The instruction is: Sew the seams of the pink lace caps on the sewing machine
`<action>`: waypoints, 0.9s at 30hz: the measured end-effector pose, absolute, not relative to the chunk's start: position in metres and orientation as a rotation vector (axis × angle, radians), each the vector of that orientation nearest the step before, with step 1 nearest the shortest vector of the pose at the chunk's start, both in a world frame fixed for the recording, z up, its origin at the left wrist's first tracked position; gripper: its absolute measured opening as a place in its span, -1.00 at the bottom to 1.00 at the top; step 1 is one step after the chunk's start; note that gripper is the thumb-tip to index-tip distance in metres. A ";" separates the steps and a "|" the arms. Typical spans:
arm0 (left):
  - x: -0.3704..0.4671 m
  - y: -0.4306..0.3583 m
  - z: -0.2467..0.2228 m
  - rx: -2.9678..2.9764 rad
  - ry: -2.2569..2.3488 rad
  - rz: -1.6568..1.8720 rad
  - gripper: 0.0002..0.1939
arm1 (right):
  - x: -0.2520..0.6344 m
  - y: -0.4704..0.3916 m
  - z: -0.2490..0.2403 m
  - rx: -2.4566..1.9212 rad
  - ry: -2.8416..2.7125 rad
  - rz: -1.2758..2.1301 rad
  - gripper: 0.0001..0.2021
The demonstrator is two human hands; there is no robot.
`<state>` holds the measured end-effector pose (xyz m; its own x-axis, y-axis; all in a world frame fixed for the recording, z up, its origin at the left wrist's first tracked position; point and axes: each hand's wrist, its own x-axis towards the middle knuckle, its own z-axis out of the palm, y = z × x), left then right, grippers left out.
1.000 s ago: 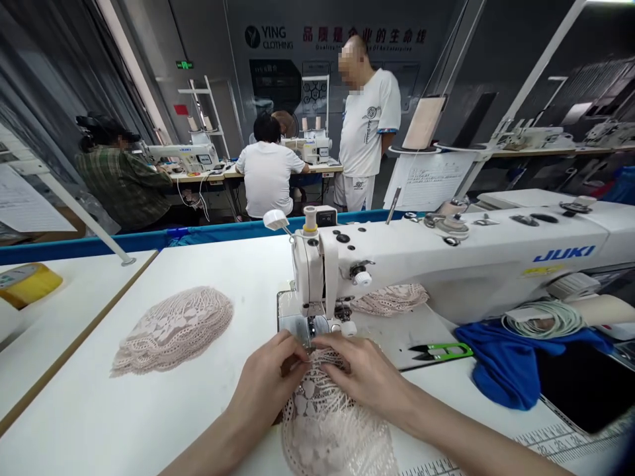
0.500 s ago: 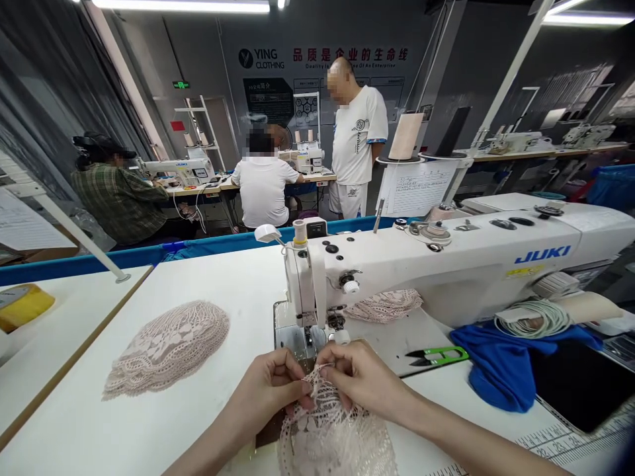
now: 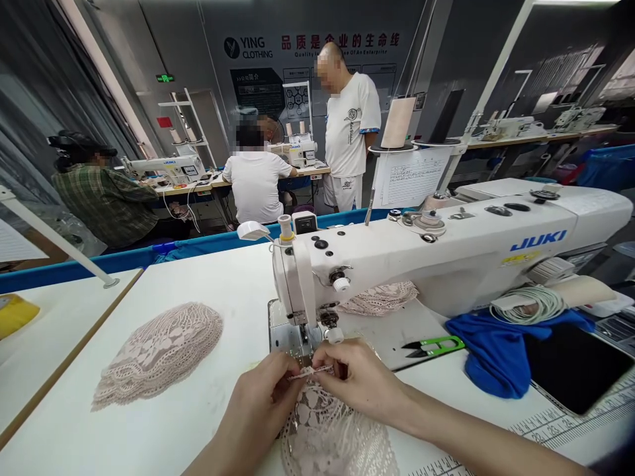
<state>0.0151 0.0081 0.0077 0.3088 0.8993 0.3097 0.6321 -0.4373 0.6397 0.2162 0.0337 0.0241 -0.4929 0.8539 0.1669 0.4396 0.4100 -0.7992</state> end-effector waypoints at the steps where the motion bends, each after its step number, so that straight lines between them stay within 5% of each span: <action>1: 0.014 0.008 0.007 2.289 1.328 0.948 -0.87 | 0.217 0.033 0.023 -1.052 -2.119 0.900 -0.92; 9: 0.010 0.013 0.010 2.781 1.138 1.267 -0.92 | 0.219 0.032 0.011 -0.742 -2.134 0.614 -0.85; 27: 0.010 0.013 0.010 2.876 1.008 1.290 -0.87 | 0.219 0.032 0.013 -0.620 -2.272 0.481 -0.78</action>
